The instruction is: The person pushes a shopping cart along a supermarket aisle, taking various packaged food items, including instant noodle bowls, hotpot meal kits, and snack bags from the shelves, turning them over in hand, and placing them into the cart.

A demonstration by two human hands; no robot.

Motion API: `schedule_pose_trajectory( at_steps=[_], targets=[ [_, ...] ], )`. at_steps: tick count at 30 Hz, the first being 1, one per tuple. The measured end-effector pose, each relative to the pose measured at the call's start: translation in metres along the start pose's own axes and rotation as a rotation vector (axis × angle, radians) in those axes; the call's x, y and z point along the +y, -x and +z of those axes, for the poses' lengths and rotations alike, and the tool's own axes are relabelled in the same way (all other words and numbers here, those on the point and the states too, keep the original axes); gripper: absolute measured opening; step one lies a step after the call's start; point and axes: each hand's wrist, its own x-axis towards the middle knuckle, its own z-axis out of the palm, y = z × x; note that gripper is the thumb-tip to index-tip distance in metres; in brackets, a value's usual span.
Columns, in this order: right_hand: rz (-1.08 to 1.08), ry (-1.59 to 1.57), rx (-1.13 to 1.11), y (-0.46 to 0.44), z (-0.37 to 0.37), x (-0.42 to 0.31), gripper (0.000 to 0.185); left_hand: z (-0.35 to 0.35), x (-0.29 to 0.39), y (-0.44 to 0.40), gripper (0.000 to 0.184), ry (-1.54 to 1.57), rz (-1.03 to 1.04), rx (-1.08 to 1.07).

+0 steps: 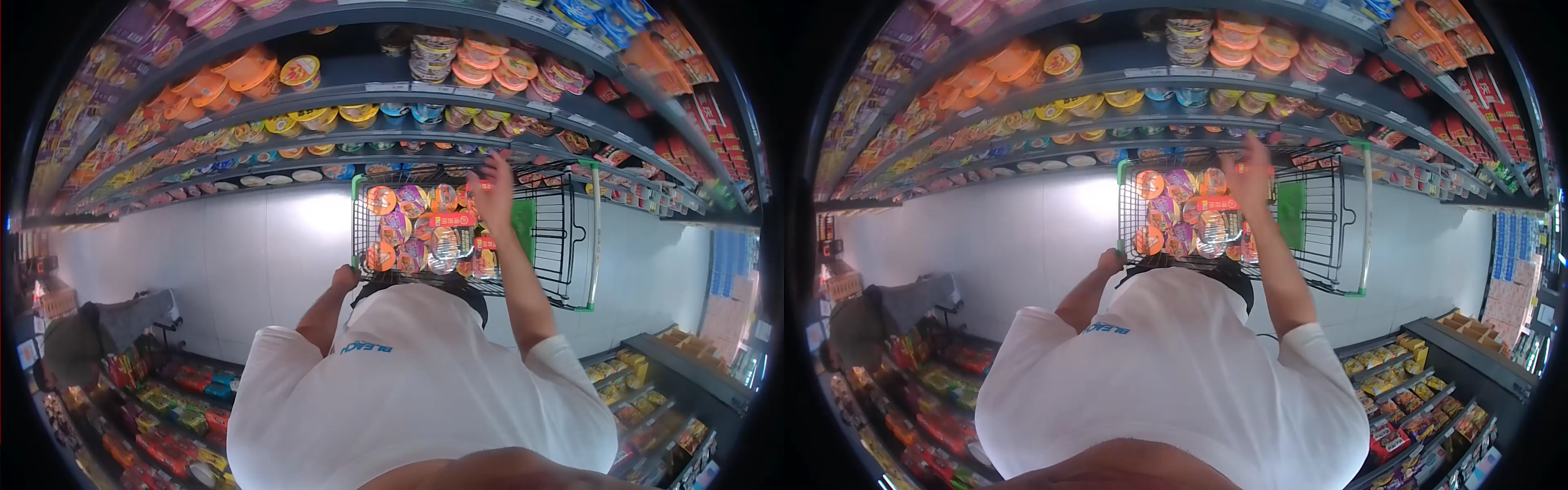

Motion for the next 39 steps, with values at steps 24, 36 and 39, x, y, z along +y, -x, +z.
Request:
schedule_pose_trajectory(
  at_steps=[24,36,39],
  targets=[
    [-0.247,-0.096,-0.266,-0.204,0.316,-0.110,0.057,-0.073,0.047,0.109,0.042,0.709,0.258,0.508],
    [0.549,-1.012,-0.745,-0.010,0.011,-0.155,0.058,-0.198,0.301,0.218,0.076,1.219,1.014,0.305],
    [0.550,-1.103,-0.745,-0.006,-0.024,-0.138,0.063,-0.177,0.332,0.226,0.091,0.978,1.197,0.370]
  ],
)
